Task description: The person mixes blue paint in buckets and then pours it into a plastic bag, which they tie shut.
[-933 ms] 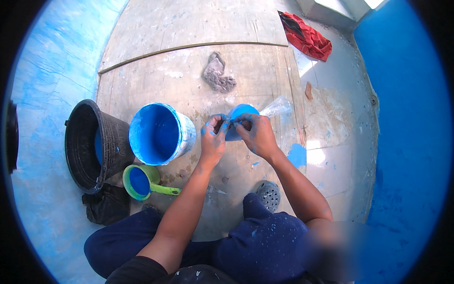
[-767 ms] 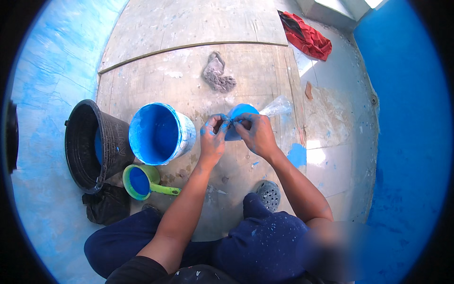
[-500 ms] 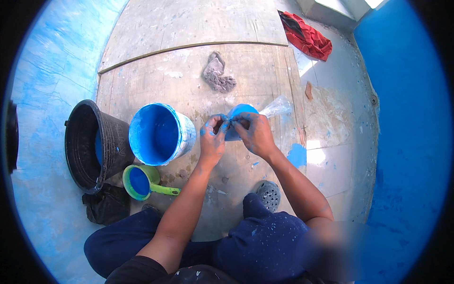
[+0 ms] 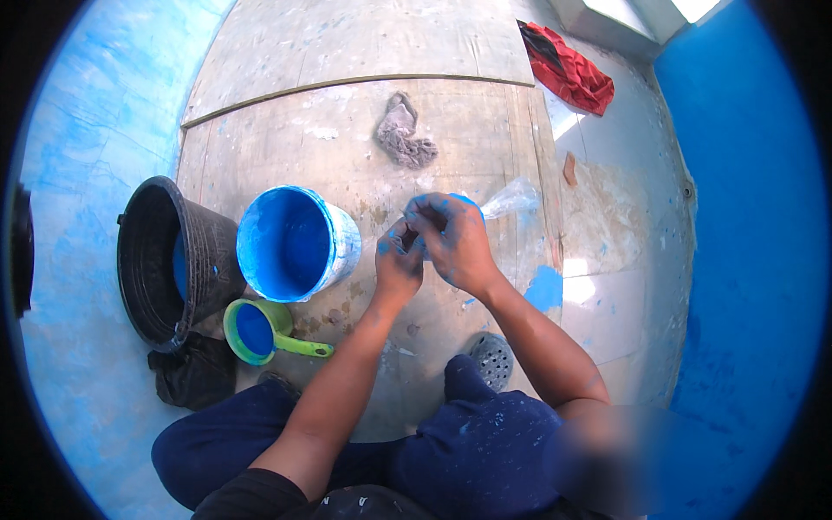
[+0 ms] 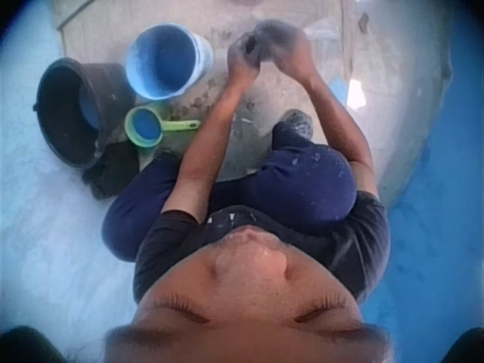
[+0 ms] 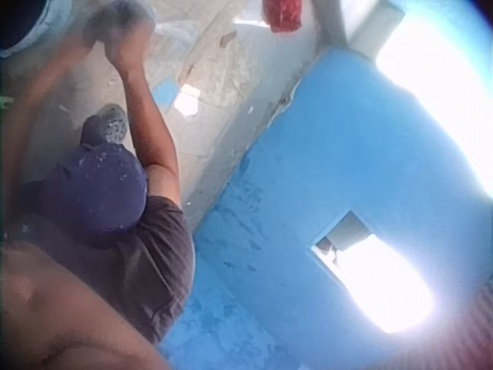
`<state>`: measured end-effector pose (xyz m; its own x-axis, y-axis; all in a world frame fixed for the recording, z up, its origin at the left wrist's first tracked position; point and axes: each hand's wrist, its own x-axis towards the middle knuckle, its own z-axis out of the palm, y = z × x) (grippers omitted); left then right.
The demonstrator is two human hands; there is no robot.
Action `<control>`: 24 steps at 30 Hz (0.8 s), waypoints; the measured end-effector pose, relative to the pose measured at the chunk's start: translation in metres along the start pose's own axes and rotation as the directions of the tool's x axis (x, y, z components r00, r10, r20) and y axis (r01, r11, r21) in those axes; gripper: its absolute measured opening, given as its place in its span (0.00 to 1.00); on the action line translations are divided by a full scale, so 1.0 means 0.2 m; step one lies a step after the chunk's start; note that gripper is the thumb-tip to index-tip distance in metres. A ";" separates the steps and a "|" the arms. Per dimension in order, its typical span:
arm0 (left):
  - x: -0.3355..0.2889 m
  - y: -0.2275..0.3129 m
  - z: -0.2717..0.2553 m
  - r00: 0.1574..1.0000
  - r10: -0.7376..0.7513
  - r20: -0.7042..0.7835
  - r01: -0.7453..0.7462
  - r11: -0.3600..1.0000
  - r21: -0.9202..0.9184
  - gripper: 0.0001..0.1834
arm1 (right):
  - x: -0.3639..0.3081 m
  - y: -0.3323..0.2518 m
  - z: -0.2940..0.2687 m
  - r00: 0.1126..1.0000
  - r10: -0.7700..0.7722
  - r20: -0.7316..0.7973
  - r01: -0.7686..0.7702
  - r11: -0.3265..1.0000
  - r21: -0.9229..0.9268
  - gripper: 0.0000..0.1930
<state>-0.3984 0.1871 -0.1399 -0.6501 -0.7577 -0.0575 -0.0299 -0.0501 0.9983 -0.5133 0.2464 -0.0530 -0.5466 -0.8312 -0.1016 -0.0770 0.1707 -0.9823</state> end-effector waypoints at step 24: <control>0.06 0.07 0.03 0.997 -0.017 -0.072 0.012 0.997 -0.073 0.10 | 0.05 0.36 -0.19 0.948 -0.303 0.095 0.316 0.873 -0.371 0.11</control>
<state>-0.4112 0.1820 -0.1259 -0.5934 -0.8014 -0.0753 0.0178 -0.1065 0.9942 -0.5561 0.2696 -0.1190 -0.4160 -0.8901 0.1861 -0.5493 0.0829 -0.8315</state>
